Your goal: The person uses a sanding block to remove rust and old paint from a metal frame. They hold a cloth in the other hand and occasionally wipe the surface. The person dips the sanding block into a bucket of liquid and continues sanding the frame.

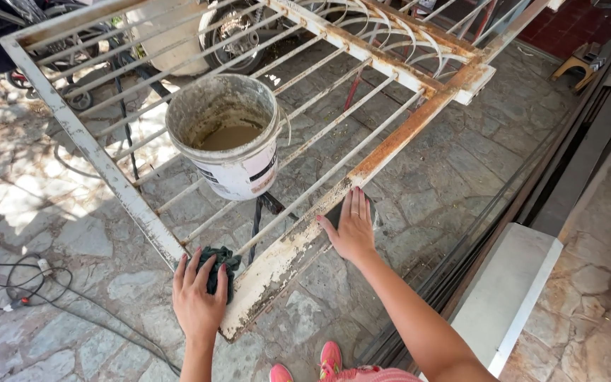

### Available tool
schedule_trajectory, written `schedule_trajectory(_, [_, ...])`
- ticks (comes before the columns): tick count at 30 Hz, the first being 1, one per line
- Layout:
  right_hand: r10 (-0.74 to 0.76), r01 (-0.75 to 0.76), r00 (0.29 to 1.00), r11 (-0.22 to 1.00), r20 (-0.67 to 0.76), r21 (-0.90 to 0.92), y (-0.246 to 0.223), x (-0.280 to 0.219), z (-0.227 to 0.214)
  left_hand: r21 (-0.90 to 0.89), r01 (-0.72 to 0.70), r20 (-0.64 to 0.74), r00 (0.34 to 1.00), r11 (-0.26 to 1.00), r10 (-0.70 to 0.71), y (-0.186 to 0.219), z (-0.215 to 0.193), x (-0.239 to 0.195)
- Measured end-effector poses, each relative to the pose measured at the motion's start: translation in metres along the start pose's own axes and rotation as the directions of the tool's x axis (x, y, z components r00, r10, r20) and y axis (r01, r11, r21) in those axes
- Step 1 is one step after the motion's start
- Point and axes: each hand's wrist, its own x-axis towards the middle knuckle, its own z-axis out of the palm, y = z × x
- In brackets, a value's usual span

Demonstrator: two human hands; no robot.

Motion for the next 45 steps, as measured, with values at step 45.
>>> schedule_trajectory(45, [-0.229,0.228,0.973,0.974,0.013,0.008,-0.023,-0.028,-0.013,0.017,-0.005,-0.022,1.0,1.0,0.006,0.0,-0.001,-0.001])
